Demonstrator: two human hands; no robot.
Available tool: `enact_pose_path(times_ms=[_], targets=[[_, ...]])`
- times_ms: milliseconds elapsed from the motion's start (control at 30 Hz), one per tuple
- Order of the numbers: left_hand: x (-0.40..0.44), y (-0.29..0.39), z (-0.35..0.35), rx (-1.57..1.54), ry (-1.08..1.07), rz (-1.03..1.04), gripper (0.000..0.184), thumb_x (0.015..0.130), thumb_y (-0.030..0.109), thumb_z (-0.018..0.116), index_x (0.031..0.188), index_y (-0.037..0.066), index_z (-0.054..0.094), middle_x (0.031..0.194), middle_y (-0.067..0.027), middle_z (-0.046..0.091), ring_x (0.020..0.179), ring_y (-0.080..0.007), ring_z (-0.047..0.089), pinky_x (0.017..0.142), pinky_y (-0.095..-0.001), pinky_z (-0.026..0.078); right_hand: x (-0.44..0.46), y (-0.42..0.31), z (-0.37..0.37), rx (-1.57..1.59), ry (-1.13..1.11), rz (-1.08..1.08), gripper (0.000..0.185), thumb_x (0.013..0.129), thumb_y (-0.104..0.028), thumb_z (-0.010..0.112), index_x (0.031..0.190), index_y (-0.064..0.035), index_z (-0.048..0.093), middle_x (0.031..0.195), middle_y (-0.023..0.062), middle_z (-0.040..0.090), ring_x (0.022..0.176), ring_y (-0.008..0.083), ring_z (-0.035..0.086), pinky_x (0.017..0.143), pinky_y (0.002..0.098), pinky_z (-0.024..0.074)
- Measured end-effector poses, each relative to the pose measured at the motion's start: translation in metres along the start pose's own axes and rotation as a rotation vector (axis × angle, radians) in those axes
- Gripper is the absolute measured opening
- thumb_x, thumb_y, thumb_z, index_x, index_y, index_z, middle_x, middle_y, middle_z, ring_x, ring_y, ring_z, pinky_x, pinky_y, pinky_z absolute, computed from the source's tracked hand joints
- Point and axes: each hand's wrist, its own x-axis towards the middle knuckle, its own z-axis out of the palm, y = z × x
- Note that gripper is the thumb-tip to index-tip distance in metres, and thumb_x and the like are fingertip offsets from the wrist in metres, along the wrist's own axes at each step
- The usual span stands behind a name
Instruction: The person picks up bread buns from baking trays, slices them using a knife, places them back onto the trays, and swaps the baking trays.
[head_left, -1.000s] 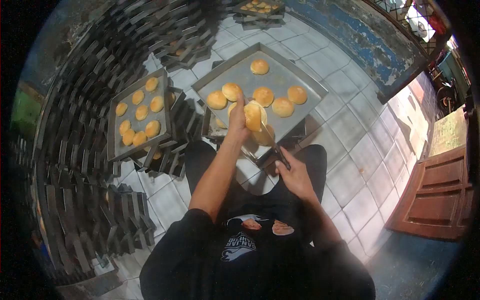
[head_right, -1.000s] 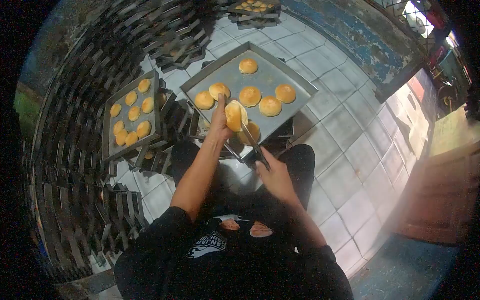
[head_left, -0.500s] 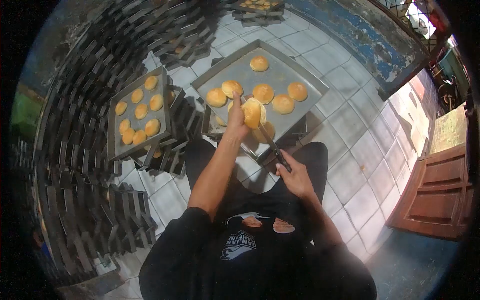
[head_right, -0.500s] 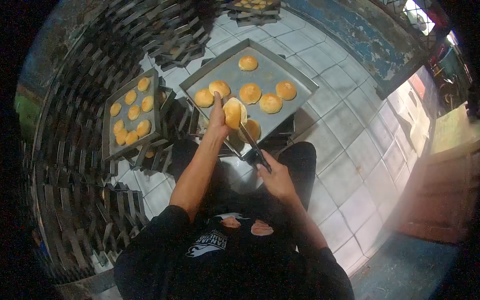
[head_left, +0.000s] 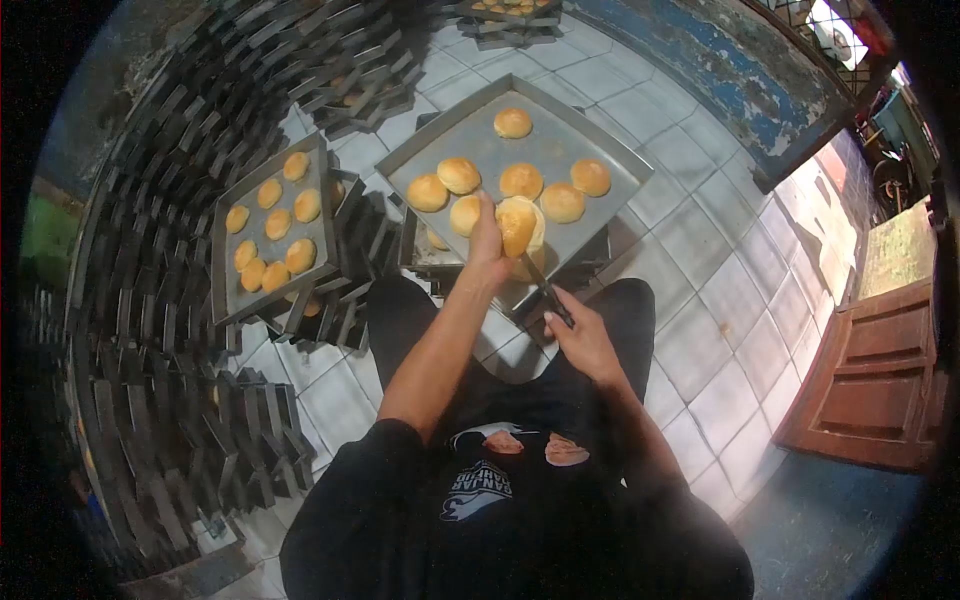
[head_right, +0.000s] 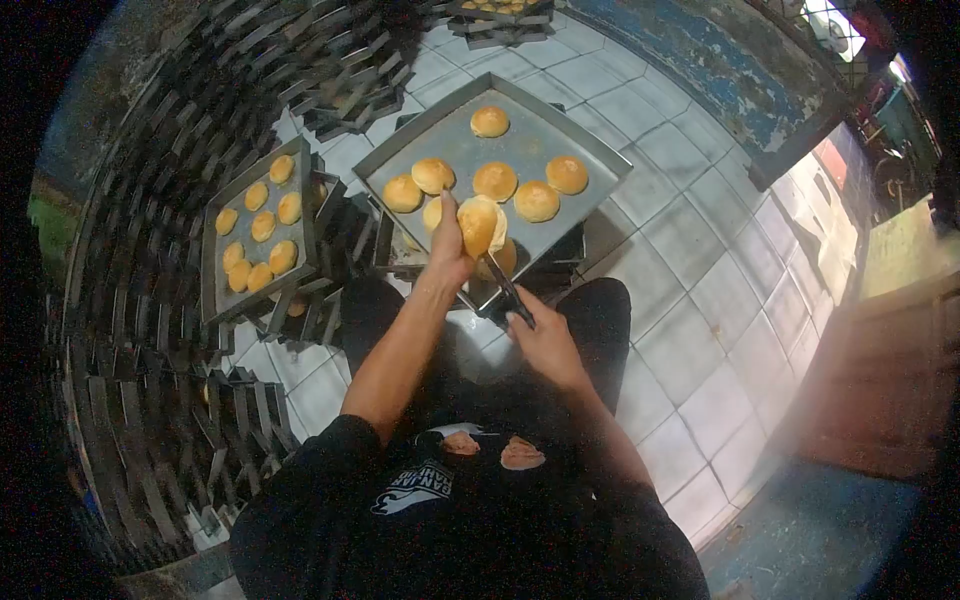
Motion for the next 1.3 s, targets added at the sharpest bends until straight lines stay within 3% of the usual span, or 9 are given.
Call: enact_pose_path(times_ms=[400, 500, 567, 700, 767, 900, 1000, 1167, 1300], targets=[[0.009, -0.012, -0.01, -0.048, 0.164, 0.172, 0.05, 0.108, 0.054, 0.048, 0.124, 0.008, 0.058, 0.116, -0.0099, 0.069, 0.101, -0.0268, 0.071, 0.087, -0.045, 0.061, -0.009, -0.008, 0.004, -0.252, 0.077, -0.104, 0.05, 0.099, -0.017, 0.064, 0.147, -0.0054, 0.055, 0.083, 0.0187, 0.073, 0.077, 0.0208, 0.072, 0.077, 0.0334, 0.0545], [0.012, -0.017, -0.014, 0.023, 0.183, 0.26, 0.047, 0.108, 0.052, 0.049, 0.122, 0.008, 0.058, 0.114, -0.0098, 0.069, 0.1, -0.0265, 0.072, 0.085, -0.0445, 0.062, -0.014, -0.007, 0.003, -0.412, 0.151, -0.164, 0.047, 0.099, -0.016, 0.063, 0.145, -0.0068, 0.058, 0.094, 0.0191, 0.074, 0.083, 0.0279, 0.074, 0.078, 0.0366, 0.0561], [0.012, -0.018, -0.015, -0.004, 0.228, 0.191, 0.052, 0.107, 0.055, 0.049, 0.124, 0.007, 0.059, 0.117, -0.0106, 0.069, 0.103, -0.0276, 0.071, 0.089, -0.0479, 0.061, -0.02, -0.021, 0.002, -0.724, 0.252, -0.266, 0.041, 0.097, -0.017, 0.062, 0.137, -0.0106, 0.063, 0.101, 0.0181, 0.07, 0.083, 0.0385, 0.07, 0.076, 0.0482, 0.0568], [-0.008, -0.013, 0.001, -0.1, 0.231, 0.0, 0.061, 0.106, 0.059, 0.046, 0.125, 0.003, 0.06, 0.116, -0.0137, 0.068, 0.102, -0.0283, 0.071, 0.088, -0.0471, 0.061, -0.017, -0.039, -0.011, -0.907, 0.309, -0.321, 0.042, 0.092, -0.012, 0.065, 0.133, -0.0143, 0.065, 0.097, 0.013, 0.064, 0.081, 0.034, 0.069, 0.072, 0.0458, 0.0572], [-0.012, -0.014, 0.001, -0.24, 0.023, -0.146, 0.062, 0.105, 0.061, 0.047, 0.13, 0.006, 0.058, 0.12, -0.0124, 0.068, 0.106, -0.0298, 0.071, 0.092, -0.0479, 0.059, -0.01, -0.045, -0.018, -1.02, 0.367, -0.45, 0.049, 0.085, -0.009, 0.066, 0.134, -0.0171, 0.066, 0.093, 0.0088, 0.061, 0.082, 0.0296, 0.067, 0.07, 0.0433, 0.0572], [-0.003, -0.023, -0.005, -0.162, 0.05, -0.076, 0.067, 0.101, 0.067, 0.051, 0.129, 0.008, 0.061, 0.122, -0.0098, 0.07, 0.107, -0.029, 0.07, 0.094, -0.05, 0.058, 0.008, -0.048, -0.033, -1.087, 0.455, -0.568, 0.049, 0.081, -0.005, 0.065, 0.129, -0.0182, 0.07, 0.093, 0.0059, 0.062, 0.078, 0.0274, 0.064, 0.068, 0.0418, 0.0531], [-0.001, -0.025, -0.013, -0.081, -0.048, -0.031, 0.058, 0.1, 0.059, 0.06, 0.127, 0.008, 0.062, 0.116, -0.0091, 0.071, 0.102, -0.0262, 0.071, 0.09, -0.0453, 0.06, 0.018, -0.055, -0.044, -1.173, 0.515, -0.604, 0.047, 0.08, -0.005, 0.065, 0.124, -0.0178, 0.072, 0.093, 0.0048, 0.063, 0.076, 0.0269, 0.063, 0.067, 0.0411, 0.0508], [0.012, -0.022, -0.026, 0.271, 0.031, 0.11, 0.044, 0.097, 0.023, 0.075, 0.129, 0.0, 0.058, 0.113, -0.0122, 0.068, 0.101, -0.0224, 0.07, 0.087, -0.0397, 0.06, 0.037, -0.054, -0.063, -1.039, 0.538, -0.598, 0.043, 0.085, -0.007, 0.064, 0.127, -0.016, 0.07, 0.091, 0.0083, 0.064, 0.079, 0.0304, 0.064, 0.069, 0.0424, 0.0511], [0.044, 0.013, -0.022, 0.298, 0.123, 0.264, 0.036, 0.096, 0.024, 0.075, 0.121, 0.001, 0.062, 0.107, -0.0098, 0.07, 0.093, -0.0214, 0.072, 0.079, -0.0377, 0.062, 0.044, -0.022, -0.075, -0.713, 0.565, -0.405, 0.037, 0.095, -0.011, 0.062, 0.132, -0.0109, 0.067, 0.096, 0.0131, 0.066, 0.087, 0.0346, 0.067, 0.075, 0.042, 0.0531]])
